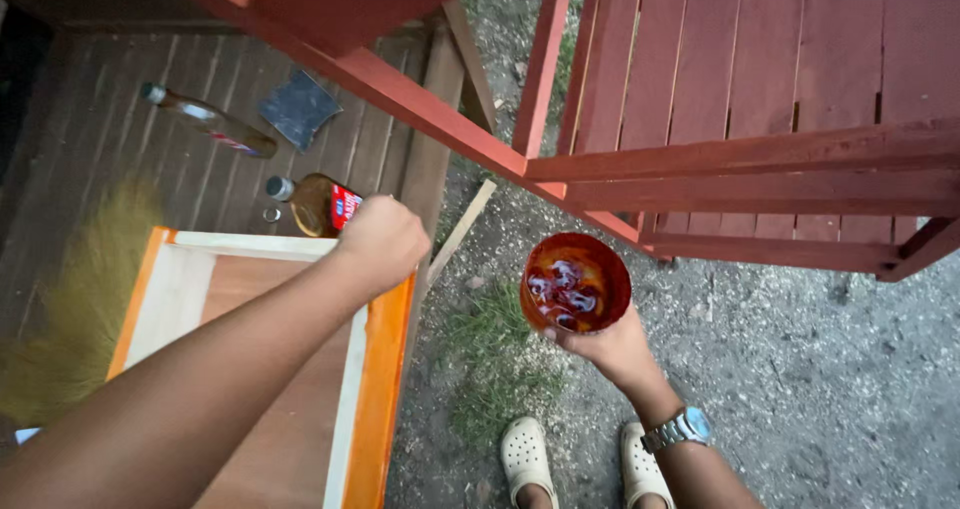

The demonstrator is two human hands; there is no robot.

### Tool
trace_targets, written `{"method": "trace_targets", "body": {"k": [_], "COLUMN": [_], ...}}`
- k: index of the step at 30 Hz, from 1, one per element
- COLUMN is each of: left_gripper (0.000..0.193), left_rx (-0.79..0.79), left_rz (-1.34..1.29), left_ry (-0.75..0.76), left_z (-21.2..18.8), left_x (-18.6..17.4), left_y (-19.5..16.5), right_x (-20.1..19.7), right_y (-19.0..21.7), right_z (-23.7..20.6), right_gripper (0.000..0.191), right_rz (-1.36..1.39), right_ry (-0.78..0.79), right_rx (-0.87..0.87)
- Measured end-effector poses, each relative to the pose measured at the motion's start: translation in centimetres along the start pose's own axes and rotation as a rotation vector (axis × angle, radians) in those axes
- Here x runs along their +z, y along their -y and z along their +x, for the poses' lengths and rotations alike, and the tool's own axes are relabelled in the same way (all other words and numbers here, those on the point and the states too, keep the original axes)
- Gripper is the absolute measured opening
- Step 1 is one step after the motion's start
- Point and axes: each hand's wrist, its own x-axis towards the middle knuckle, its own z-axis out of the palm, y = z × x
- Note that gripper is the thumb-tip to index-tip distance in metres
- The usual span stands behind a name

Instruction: The person paints the edges and interior surfaces of a small wooden box with orange paint using a brush. They repeatedly dip the brush into a small container of paint and apply it to the box's sides and corners while holding the container in the other hand.

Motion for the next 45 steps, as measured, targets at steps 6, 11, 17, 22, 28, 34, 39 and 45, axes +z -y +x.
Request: {"method": "trace_targets", "body": {"k": [6, 11, 17, 22, 28, 34, 39, 45], "left_gripper": [0.017, 0.016, 0.018, 0.017, 0.019, 0.036, 0.015, 0.021], "left_rx": [-0.029, -0.153, -0.220, -0.240, -0.319, -0.682, -0.864, -1.091], "left_rz": [-0.020, -0.050, -0.092, -0.124, -0.138, -0.283, -0.709, -0.974], "left_ry": [0.037, 0.037, 0.120, 0.122, 0.093, -0.416, -0.239, -0.306], "left_z": [4.9, 3.7, -1.4, 1.2, 6.5, 0.4, -2.4, -2.7], "left_x": [5.6, 4.3, -0.7, 2.0, 8.4, 9.3, 10.6, 11.9], "left_y": [-4.6, -3.4, -1.4, -4.6, -9.2, -14.9, -18.5, -20.1], "right_x": [-1.5, -1.6, 0.2, 1.4, 0.3, -0.9, -1.1, -1.7], "right_y": [-1.3, -1.0, -0.1, -0.7, -1.4, -1.2, -0.9, -0.9], "right_z": [0.8, 0.8, 1.1, 0.6, -0.4, -0.6, -0.3, -0.1], "right_gripper": [0.081, 0.087, 0.086, 0.085, 0.083, 0.081, 0.080, 0.078], "right_rz": [-0.020, 0.027, 0.048, 0.147, 0.083, 0.034, 0.022, 0.041], "right_ry": [-0.019, 0.003, 0.001, 0.041, 0.030, -0.026, -0.007, 0.082], "right_rx": [-0.117, -0.082, -0.088, -0.080, -0.019, -0.002, -0.093, -0.003]}}
